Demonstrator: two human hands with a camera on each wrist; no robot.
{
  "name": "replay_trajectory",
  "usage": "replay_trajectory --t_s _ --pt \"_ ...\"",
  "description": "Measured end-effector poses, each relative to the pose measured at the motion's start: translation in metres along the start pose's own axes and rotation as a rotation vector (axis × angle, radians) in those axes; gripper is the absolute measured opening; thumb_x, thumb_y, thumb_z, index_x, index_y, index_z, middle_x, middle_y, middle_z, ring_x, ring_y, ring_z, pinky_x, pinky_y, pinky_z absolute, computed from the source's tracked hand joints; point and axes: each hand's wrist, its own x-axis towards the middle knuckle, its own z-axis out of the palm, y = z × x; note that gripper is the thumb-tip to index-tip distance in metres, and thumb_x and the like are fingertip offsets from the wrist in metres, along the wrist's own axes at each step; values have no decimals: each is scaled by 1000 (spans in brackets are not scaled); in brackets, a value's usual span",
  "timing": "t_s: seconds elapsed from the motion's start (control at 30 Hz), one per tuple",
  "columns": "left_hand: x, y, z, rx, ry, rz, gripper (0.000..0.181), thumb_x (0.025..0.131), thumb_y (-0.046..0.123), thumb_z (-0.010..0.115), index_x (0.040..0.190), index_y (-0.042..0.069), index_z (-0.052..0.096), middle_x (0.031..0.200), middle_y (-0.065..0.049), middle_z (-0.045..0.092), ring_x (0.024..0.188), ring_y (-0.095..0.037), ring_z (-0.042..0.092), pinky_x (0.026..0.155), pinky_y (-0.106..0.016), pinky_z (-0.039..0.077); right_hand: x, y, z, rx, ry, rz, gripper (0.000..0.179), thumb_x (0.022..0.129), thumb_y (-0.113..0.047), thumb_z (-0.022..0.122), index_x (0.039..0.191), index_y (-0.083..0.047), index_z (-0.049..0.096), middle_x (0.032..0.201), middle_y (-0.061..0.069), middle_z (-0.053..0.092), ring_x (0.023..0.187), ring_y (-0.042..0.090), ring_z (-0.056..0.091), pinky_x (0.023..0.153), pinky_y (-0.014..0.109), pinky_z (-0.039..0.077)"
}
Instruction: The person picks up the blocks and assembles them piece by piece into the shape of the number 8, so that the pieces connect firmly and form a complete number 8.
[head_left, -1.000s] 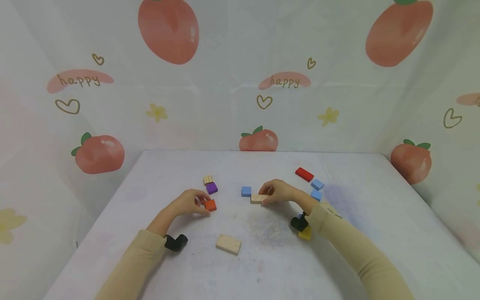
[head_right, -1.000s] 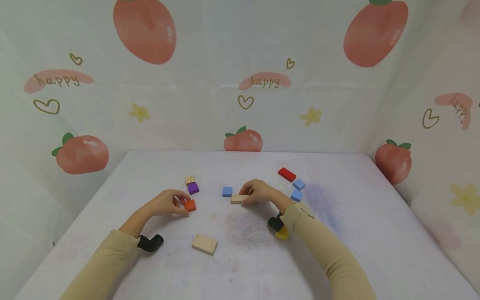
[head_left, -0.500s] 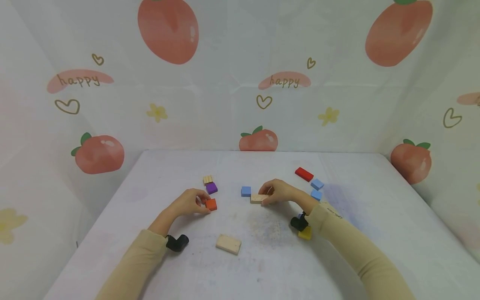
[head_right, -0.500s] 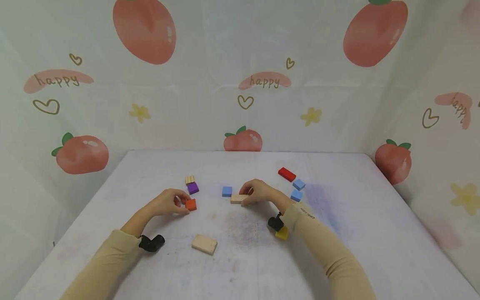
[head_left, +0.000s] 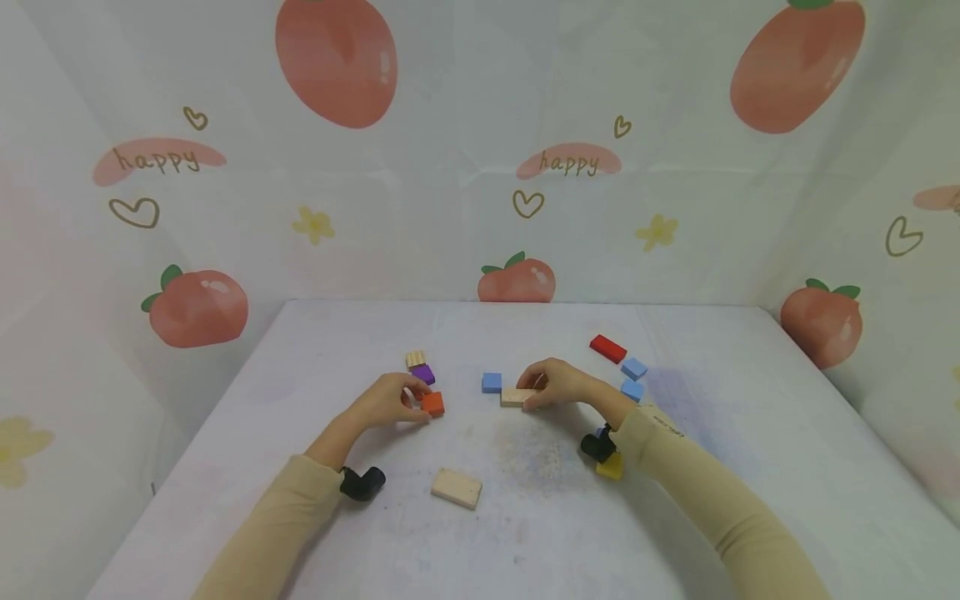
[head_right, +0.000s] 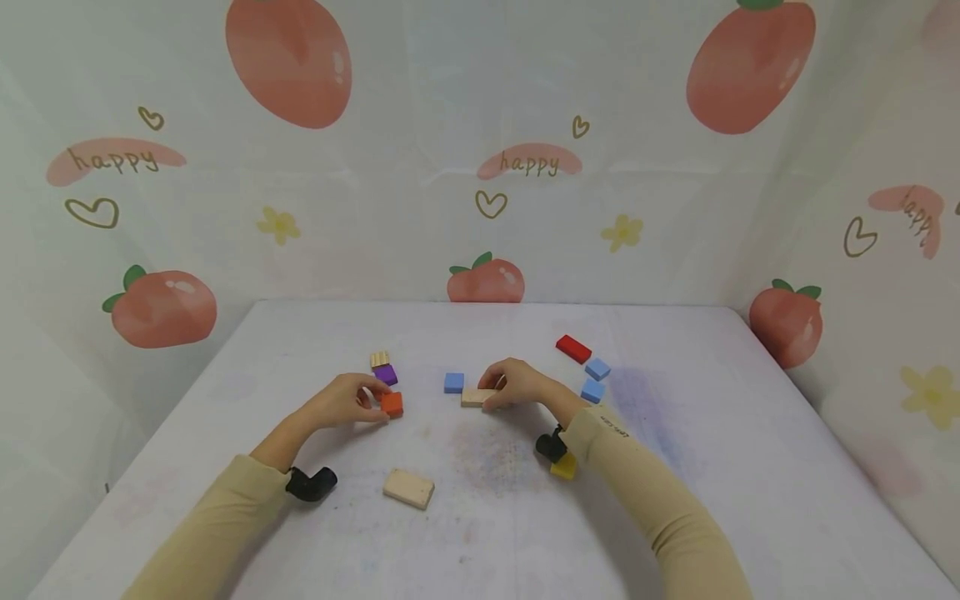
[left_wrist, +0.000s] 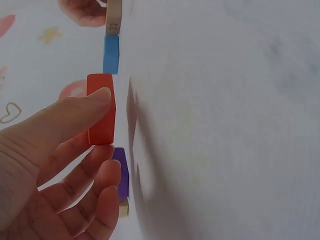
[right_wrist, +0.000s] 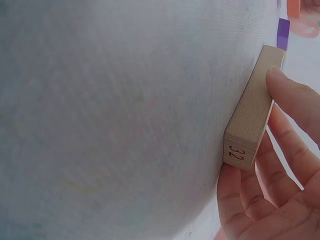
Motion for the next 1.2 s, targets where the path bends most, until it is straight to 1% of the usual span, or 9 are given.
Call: replay_trajectory --t_s 0.2,0.33,0.57,0.8,0.9,1.03,1.2 --pt "7 10 8 5 -10 48 39 75 17 77 108 -1 66 94 -10 64 71 -10 53 61 -20 44 0 0 0 -3 3 -12 26 81 -20 72 104 -9 66 103 7 64 92 17 55 85 32 49" --pt "11 18 13 10 -34 73 37 75 16 77 107 1 66 94 -9 65 71 -9 52 62 -19 44 0 0 1 5 6 -6 26 81 -20 73 104 -10 66 103 6 64 93 17 55 86 32 48" --pt "18 30 20 15 -55 37 38 76 18 76 110 4 66 99 -7 65 74 -9 53 64 -19 44 0 0 0 -7 9 -10 27 81 -20 73 104 -10 66 104 6 64 93 17 56 86 33 49" --pt "24 36 25 35 -75 90 37 77 17 76 110 3 66 100 -8 66 74 -10 53 67 -19 45 0 -1 0 -3 4 32 26 81 -22 72 104 -12 66 105 6 64 93 18 55 86 33 49" --pt "27 38 28 55 -82 114 37 77 18 75 110 4 66 101 -8 66 75 -9 53 68 -18 45 0 -1 0 -4 2 33 26 81 -22 72 105 -12 66 104 6 64 93 18 54 85 33 49" --pt "30 40 30 60 -91 141 37 78 18 75 110 3 66 101 -10 67 75 -10 54 68 -18 45 0 -1 0 2 2 32 26 81 -21 73 104 -11 66 104 6 64 93 18 54 85 33 49" --pt "32 44 33 69 -102 138 38 78 19 75 111 3 66 105 -10 67 78 -10 55 70 -18 46 0 -2 0 7 0 37 26 81 -21 72 104 -11 66 105 6 64 94 18 55 86 33 49"
